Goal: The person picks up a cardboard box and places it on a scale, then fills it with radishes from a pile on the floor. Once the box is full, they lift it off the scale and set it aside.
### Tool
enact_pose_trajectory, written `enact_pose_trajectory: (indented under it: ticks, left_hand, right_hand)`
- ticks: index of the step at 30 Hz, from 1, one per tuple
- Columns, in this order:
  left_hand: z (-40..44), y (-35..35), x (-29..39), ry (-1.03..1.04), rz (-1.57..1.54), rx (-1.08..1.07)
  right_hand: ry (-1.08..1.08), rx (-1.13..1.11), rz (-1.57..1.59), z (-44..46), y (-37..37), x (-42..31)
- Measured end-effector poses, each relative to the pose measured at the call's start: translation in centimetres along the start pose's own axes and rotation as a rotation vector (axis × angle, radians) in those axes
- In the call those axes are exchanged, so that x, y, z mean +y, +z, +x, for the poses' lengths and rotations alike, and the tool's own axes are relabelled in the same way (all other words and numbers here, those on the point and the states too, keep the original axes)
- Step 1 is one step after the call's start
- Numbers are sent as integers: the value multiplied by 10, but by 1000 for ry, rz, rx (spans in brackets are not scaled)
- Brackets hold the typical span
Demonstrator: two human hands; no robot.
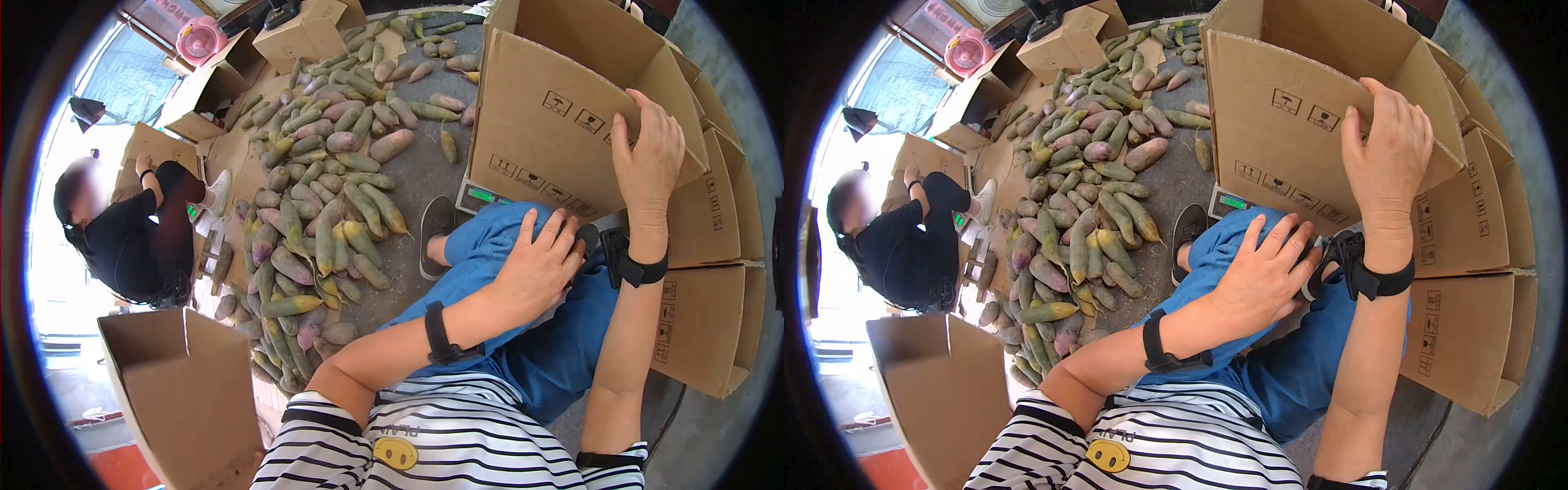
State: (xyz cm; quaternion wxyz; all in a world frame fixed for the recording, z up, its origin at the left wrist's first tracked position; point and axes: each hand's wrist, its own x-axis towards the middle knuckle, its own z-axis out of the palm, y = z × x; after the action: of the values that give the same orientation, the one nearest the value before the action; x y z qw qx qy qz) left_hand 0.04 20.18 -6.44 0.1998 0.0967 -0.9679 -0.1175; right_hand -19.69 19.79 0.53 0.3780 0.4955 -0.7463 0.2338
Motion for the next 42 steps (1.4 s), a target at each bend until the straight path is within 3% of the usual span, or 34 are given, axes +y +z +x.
enact_pose_trajectory:
  ticks: [29, 32, 34, 37, 39, 42]
  left_hand:
    - [-1, 0, -9, -10, -49, -3]
    - [-5, -4, -19, -5, -149, -21]
    - [-12, -11, -35, 17, -492, 78]
    - [-34, -35, -78, -143, -722, 60]
    - [-68, -38, -116, -332, -613, 84]
    - [-150, -29, -180, -675, -261, -118]
  right_hand:
    - [-11, -25, -27, 1, 4, 4]
    - [-11, -31, -36, 1, 4, 3]
    - [-8, -46, -40, 1, 3, 2]
    - [-21, -45, -40, 0, 3, 4]
    - [-46, -36, -44, 0, 5, 6]
    - [-51, -46, -58, 0, 7, 9]
